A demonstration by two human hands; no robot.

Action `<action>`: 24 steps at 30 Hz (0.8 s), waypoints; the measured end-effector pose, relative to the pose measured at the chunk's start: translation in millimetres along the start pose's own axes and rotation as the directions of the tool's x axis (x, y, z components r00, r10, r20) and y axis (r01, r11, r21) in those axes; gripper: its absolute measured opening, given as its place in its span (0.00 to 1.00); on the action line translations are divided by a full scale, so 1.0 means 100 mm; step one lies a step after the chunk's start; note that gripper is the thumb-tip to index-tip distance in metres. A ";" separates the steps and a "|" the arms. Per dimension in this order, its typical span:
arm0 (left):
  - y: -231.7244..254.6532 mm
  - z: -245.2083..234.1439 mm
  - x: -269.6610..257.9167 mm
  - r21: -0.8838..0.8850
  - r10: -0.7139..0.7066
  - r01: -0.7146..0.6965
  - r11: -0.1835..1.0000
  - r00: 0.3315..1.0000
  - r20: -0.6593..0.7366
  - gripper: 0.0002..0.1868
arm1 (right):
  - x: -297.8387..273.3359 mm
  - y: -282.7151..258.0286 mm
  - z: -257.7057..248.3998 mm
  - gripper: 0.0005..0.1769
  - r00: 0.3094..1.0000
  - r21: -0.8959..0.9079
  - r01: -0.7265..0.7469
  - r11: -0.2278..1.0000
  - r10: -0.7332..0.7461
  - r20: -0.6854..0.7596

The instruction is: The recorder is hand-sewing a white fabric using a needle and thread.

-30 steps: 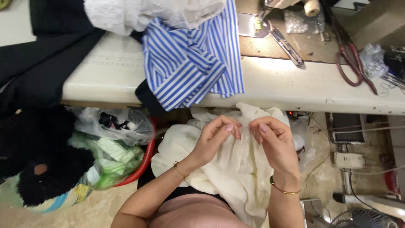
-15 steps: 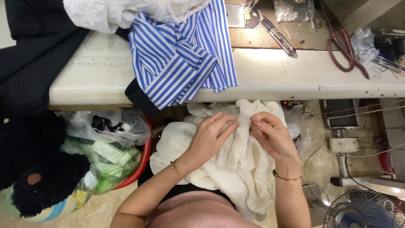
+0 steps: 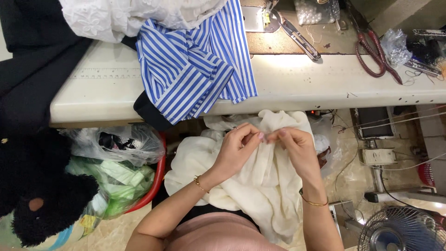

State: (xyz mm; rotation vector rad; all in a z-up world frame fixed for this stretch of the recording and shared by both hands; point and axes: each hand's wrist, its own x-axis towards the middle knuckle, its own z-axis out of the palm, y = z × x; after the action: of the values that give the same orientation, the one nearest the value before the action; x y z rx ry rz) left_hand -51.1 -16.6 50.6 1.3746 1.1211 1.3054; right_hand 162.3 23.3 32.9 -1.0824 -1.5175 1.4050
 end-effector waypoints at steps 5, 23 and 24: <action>-0.06 0.07 -0.02 -0.037 0.034 -0.033 0.999 0.999 0.023 0.09 | 0.00 -0.19 0.20 0.09 0.992 -0.090 0.003 0.996 -0.015 -0.123; 0.05 0.37 0.27 -0.004 0.276 -0.277 0.961 0.958 0.073 0.08 | -0.30 -0.32 0.10 0.05 0.933 0.254 0.094 0.963 0.004 -0.360; 0.06 0.37 0.30 0.001 0.272 -0.272 0.962 0.961 0.051 0.09 | -0.32 -0.42 0.09 0.04 0.928 0.198 0.122 0.973 -0.042 -0.370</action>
State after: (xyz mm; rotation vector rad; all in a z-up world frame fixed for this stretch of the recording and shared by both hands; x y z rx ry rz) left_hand -13.3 10.9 61.2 1.6016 0.9263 1.4514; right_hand 161.5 -10.2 73.8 -1.0598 -1.1021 1.2009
